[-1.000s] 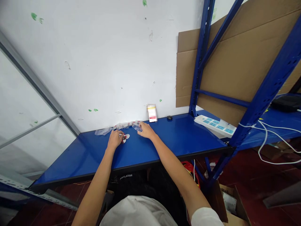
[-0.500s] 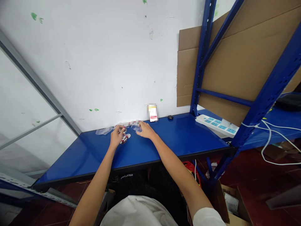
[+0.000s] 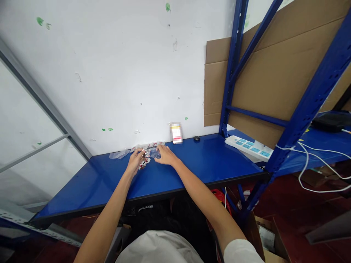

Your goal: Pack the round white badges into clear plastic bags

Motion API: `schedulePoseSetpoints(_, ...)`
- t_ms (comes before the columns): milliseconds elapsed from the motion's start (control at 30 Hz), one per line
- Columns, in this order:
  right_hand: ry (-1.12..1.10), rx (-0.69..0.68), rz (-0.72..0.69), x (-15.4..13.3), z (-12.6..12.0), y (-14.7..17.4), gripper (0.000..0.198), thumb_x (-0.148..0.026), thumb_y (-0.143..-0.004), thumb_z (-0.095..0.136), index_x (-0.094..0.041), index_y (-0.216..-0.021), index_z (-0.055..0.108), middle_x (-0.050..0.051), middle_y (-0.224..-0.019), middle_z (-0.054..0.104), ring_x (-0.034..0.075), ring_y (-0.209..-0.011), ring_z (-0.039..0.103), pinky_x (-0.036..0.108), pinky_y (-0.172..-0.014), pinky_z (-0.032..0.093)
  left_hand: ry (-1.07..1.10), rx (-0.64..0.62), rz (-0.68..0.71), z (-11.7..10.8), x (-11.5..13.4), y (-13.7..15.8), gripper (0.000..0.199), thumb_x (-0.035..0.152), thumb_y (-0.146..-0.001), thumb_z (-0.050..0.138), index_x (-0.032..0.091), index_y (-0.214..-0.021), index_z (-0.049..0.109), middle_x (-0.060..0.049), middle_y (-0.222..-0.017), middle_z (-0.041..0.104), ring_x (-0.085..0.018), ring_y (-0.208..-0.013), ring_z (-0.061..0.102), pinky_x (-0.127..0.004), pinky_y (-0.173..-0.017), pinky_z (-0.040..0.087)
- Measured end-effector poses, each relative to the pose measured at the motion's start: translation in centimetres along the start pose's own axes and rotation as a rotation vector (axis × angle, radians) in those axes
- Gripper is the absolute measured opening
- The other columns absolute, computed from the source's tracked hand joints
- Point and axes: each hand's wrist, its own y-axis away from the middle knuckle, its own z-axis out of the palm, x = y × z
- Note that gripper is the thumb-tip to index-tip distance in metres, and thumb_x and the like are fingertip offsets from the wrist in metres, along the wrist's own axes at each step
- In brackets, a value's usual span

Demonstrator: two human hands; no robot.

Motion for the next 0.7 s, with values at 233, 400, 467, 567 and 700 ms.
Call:
schedulePoseSetpoints(233, 0.039, -0.015, -0.011, -0.4, -0.4, 0.0, 0.043, -0.038, -0.086, 0.080, -0.022, -0.113, 0.050, 0.007, -0.109, 0.068, 0.028, -0.104, 0.065, 0.041, -0.093, 0.045, 0.026, -0.059, 0.000, 0.2, 0.4, 0.5, 0.046, 0.051, -0.077, 0.090, 0.018, -0.098, 0.066, -0.004, -0.095, 0.073, -0.021, -0.089, 0.077, -0.038, -0.090, 0.063)
schedulePoseSetpoints(400, 0.093, -0.025, -0.032, -0.7, -0.6, 0.0, 0.047, -0.038, -0.084, 0.083, -0.021, -0.115, 0.052, 0.011, -0.115, 0.068, 0.031, -0.111, 0.063, 0.043, -0.096, 0.045, -0.046, 0.059, 0.047, -0.9, -0.1, -0.1, 0.053, 0.056, -0.071, 0.093, 0.015, -0.100, 0.077, -0.010, -0.100, 0.078, -0.022, -0.090, 0.074, -0.029, -0.074, 0.057)
schedulePoseSetpoints(467, 0.094, -0.024, -0.046, -0.9, -0.6, 0.1, 0.048, -0.038, -0.085, 0.083, -0.020, -0.118, 0.053, 0.012, -0.118, 0.067, 0.031, -0.113, 0.063, 0.044, -0.097, 0.045, -0.054, 0.078, 0.010, -1.1, -0.1, -0.2, 0.053, 0.056, -0.070, 0.094, 0.013, -0.099, 0.080, -0.011, -0.095, 0.079, -0.021, -0.083, 0.074, -0.027, -0.069, 0.055)
schedulePoseSetpoints(567, 0.094, 0.009, -0.054, -1.1, -0.5, 0.1, 0.052, -0.041, -0.086, 0.082, -0.020, -0.124, 0.053, 0.014, -0.125, 0.066, 0.033, -0.118, 0.061, 0.045, -0.099, 0.045, -0.024, 0.059, -0.078, -1.1, -0.1, 0.0, 0.051, 0.054, -0.069, 0.095, 0.012, -0.093, 0.080, -0.012, -0.089, 0.078, -0.021, -0.077, 0.074, -0.029, -0.068, 0.056)
schedulePoseSetpoints(700, 0.101, 0.023, -0.066, -1.1, -0.3, 0.1, 0.059, -0.046, -0.086, 0.083, -0.020, -0.130, 0.052, 0.016, -0.129, 0.065, 0.034, -0.123, 0.059, 0.047, -0.102, 0.045, -0.038, 0.043, -0.118, -1.0, 0.1, 0.1, 0.051, 0.056, -0.069, 0.095, 0.012, -0.089, 0.079, -0.011, -0.081, 0.077, -0.022, -0.074, 0.075, -0.027, -0.063, 0.056)
